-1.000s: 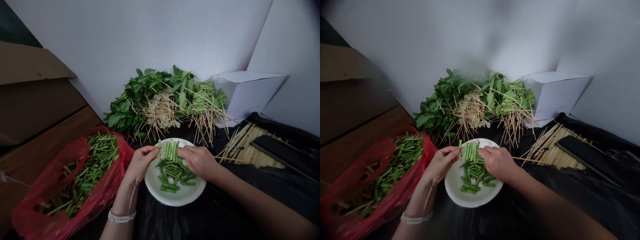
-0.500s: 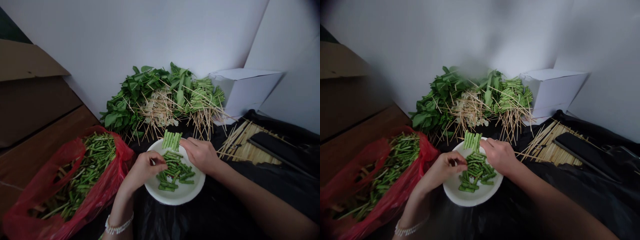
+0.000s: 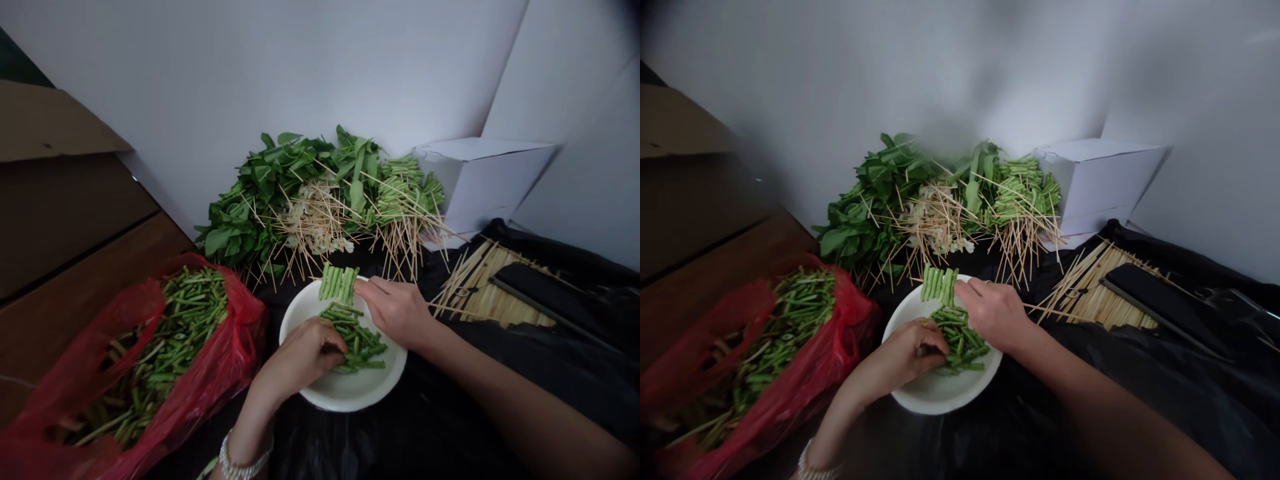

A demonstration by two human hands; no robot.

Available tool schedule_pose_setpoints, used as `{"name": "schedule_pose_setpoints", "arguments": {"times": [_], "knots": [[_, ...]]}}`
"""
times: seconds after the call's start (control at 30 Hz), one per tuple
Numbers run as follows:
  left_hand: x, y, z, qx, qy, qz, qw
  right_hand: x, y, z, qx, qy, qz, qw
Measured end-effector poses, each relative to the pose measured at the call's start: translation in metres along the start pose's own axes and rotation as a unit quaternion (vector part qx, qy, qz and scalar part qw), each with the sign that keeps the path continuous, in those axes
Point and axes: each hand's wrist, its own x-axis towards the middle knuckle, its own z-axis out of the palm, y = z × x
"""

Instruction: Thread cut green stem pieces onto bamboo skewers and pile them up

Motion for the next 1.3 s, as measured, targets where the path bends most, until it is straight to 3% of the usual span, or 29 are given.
{"name": "schedule_pose_setpoints", "arguments": {"times": [0.13,0.23,0.37,0.47,0.57,0.7,1.3], "knots": [[0.006,-0.004,-0.003,-0.122,0.098,-0.030,0.987,0.002,0.003,-0.005,0.012,0.040,0.009,0.999],[0.010,-0.011,-0.008,-0.206,0.213,-0.072,0.952,0.003,0.003,-0.007,0.018,0.065,0.013,0.998],[0.013,-0.017,-0.012,-0.393,0.307,-0.113,0.859,0.003,0.001,-0.007,0.029,0.050,0.001,0.998],[0.013,-0.018,-0.014,-0.534,0.319,-0.114,0.775,0.001,-0.001,-0.005,0.025,0.010,-0.012,1.000],[0.013,-0.017,-0.016,-0.594,0.317,-0.106,0.732,-0.001,-0.002,-0.003,0.017,-0.021,-0.019,0.999],[0.013,-0.017,-0.017,-0.608,0.316,-0.106,0.720,-0.002,-0.002,-0.001,0.015,-0.033,-0.024,0.999],[0.013,-0.015,-0.018,-0.604,0.319,-0.104,0.723,-0.002,-0.001,-0.002,0.003,-0.033,-0.018,0.999]]}}
